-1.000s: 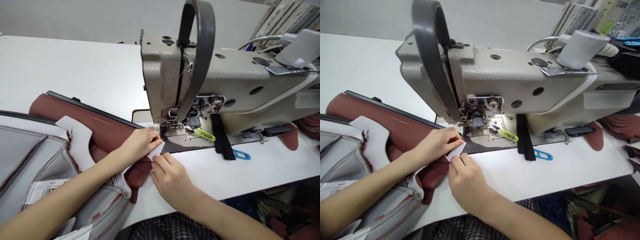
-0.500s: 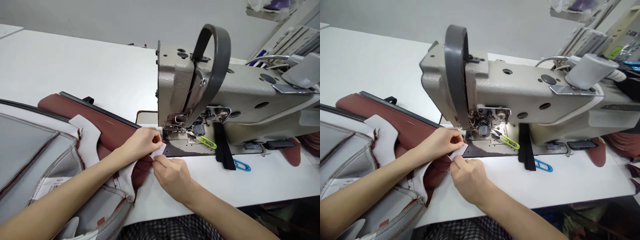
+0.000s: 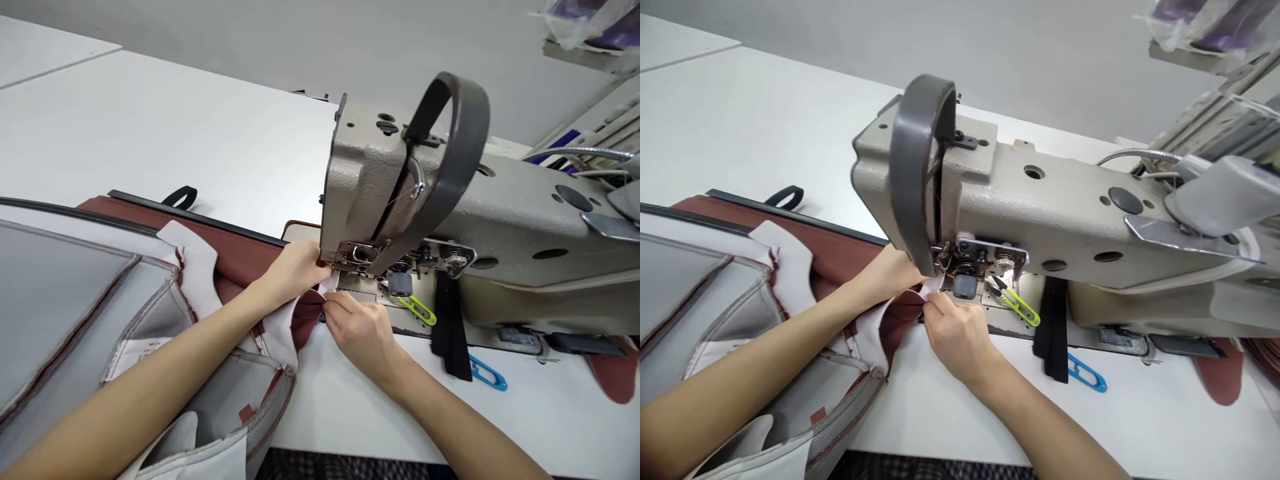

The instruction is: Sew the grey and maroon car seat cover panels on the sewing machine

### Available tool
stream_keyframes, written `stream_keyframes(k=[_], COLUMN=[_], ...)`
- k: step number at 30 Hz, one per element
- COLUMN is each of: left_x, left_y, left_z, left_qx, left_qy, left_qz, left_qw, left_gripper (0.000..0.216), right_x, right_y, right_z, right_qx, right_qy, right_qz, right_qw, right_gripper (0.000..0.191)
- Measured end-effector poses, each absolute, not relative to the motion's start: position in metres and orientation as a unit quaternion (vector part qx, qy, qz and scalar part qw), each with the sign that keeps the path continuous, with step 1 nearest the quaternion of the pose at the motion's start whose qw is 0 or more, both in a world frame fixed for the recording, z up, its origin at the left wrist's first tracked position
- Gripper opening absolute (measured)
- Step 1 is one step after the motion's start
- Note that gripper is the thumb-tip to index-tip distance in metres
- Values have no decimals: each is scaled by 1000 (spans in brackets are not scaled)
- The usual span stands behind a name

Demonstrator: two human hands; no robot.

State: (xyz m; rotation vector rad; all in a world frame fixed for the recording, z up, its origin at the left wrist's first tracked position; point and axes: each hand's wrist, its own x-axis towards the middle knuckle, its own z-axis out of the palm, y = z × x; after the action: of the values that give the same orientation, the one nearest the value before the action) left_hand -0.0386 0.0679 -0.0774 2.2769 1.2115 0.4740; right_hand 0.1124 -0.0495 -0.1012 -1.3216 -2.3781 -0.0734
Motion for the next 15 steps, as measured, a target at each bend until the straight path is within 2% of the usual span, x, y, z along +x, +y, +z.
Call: stream_keyframes(k=[4,15], left_x=[-40,-41], left_y=[67,68], left_z=[-74,-72], left_qx=[843,848], left_qy=[432,428], left_qz=[177,171], left_qw=[268,263], left_gripper=[12,9], right_x=[112,109], right_y=[-50,-52], right_z=[-102,-110], right_qx=[-472,-450], right_qy=[-855,-868], right_qz=[-26,-46], right_qw=[214,205], right_gripper=[31,29])
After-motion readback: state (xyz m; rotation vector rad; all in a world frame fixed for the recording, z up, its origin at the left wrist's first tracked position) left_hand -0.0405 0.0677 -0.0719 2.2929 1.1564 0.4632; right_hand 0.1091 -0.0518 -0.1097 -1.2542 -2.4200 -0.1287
